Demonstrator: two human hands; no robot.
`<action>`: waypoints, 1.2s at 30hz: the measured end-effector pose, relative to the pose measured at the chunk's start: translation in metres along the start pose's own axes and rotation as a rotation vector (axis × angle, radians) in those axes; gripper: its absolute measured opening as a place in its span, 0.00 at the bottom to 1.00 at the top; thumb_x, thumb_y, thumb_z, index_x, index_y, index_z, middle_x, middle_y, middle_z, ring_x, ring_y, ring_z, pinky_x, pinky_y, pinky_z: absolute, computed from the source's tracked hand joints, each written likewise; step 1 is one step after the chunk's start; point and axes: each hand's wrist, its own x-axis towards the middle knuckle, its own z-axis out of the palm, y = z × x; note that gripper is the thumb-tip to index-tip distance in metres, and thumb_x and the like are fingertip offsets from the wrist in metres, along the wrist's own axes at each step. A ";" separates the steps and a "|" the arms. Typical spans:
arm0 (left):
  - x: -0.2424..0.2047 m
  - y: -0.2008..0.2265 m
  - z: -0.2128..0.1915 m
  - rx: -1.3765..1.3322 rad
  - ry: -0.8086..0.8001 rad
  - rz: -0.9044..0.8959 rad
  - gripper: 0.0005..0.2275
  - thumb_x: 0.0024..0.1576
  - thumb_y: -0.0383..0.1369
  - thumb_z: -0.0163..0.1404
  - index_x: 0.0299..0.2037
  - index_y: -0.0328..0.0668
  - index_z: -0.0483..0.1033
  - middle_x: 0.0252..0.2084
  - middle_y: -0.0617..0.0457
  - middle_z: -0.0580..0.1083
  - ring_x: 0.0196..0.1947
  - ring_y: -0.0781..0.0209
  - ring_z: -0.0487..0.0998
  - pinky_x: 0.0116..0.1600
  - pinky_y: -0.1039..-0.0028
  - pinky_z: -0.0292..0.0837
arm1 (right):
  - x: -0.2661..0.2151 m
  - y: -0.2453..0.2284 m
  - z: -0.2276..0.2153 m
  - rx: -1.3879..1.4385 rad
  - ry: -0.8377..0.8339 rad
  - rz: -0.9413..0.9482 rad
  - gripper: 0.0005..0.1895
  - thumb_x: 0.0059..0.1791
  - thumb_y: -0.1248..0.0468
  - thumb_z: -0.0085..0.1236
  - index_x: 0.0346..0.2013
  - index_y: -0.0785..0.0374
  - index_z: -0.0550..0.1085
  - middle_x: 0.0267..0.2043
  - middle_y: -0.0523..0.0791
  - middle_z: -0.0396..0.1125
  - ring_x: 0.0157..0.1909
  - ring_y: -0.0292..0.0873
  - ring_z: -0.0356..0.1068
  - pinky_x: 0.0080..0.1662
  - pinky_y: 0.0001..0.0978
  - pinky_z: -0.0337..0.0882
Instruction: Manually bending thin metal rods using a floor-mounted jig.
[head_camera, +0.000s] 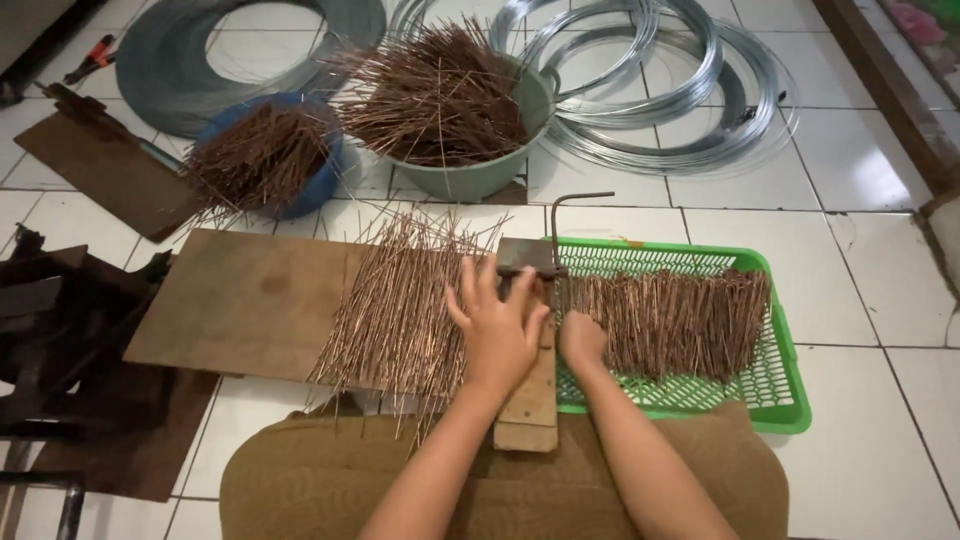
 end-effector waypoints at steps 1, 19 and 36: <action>-0.001 0.001 0.000 0.003 0.000 0.000 0.21 0.60 0.47 0.48 0.63 0.55 0.69 0.72 0.38 0.49 0.75 0.31 0.35 0.67 0.27 0.29 | 0.008 0.006 0.006 0.002 -0.001 -0.001 0.09 0.47 0.70 0.57 0.36 0.72 0.82 0.37 0.60 0.77 0.47 0.65 0.77 0.45 0.58 0.76; -0.021 -0.141 -0.002 0.228 -0.001 -0.429 0.13 0.54 0.42 0.59 0.44 0.48 0.78 0.39 0.53 0.75 0.42 0.50 0.79 0.45 0.59 0.70 | -0.065 -0.016 -0.129 0.226 0.368 -0.169 0.15 0.56 0.57 0.54 0.42 0.64 0.83 0.39 0.57 0.77 0.46 0.66 0.75 0.48 0.60 0.73; -0.002 -0.155 0.032 0.180 -0.151 -0.528 0.14 0.51 0.34 0.58 0.40 0.27 0.77 0.34 0.34 0.76 0.38 0.35 0.82 0.41 0.48 0.80 | -0.142 -0.045 -0.164 0.649 0.493 -0.473 0.08 0.57 0.66 0.56 0.45 0.64 0.81 0.32 0.49 0.77 0.35 0.44 0.78 0.40 0.34 0.74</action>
